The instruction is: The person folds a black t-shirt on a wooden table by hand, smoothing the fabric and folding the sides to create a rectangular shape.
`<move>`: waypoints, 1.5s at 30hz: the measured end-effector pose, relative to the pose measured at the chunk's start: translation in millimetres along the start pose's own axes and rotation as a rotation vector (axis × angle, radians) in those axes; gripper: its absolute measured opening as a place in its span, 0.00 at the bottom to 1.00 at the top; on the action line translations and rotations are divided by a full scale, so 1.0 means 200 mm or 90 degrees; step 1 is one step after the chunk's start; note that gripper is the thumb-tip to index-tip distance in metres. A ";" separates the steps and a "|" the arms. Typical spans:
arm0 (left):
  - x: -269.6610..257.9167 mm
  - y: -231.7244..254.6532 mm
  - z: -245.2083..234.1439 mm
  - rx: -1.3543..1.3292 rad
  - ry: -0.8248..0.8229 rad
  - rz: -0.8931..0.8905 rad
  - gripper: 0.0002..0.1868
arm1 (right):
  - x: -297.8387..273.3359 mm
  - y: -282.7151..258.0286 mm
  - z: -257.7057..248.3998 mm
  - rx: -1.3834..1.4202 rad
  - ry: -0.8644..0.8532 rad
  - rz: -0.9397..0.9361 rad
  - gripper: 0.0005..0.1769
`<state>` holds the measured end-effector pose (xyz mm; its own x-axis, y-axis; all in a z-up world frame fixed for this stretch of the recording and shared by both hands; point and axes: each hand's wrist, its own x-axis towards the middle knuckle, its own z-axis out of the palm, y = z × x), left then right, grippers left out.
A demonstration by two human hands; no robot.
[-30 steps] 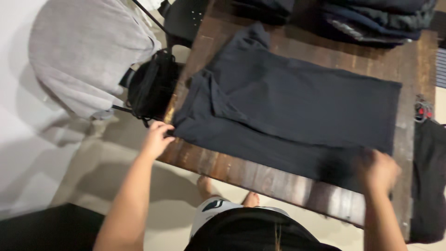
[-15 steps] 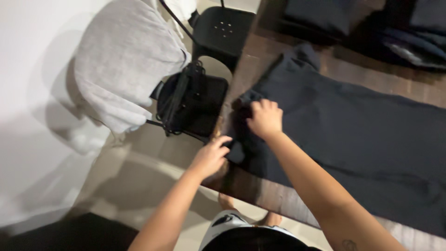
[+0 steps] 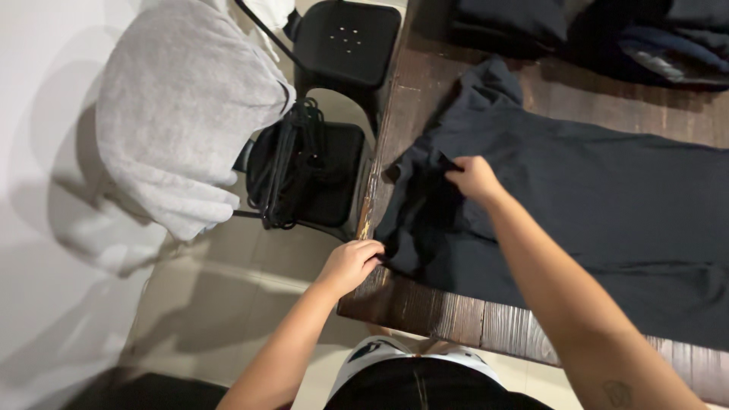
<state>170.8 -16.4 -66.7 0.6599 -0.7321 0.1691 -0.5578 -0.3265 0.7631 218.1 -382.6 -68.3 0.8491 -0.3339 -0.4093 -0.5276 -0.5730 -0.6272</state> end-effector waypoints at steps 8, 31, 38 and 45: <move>0.03 0.04 0.01 0.015 0.002 -0.066 0.11 | 0.10 0.08 -0.21 0.225 0.093 -0.105 0.21; 0.39 0.29 0.01 0.077 0.077 -0.099 0.10 | -1.06 1.04 -0.59 -0.371 0.384 -0.134 0.21; 0.82 0.52 0.46 0.100 -0.005 0.160 0.12 | -1.20 1.46 -0.86 -0.464 0.403 0.002 0.20; 0.99 0.47 0.69 0.422 -0.145 0.184 0.13 | -1.07 1.79 -1.12 -0.574 0.349 -0.014 0.20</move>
<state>179.2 -274.0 -48.7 0.3617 -0.9250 0.1166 -0.9259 -0.3418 0.1609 -146.9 -684.0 -56.0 0.8720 -0.4808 0.0922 -0.4894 -0.8520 0.1862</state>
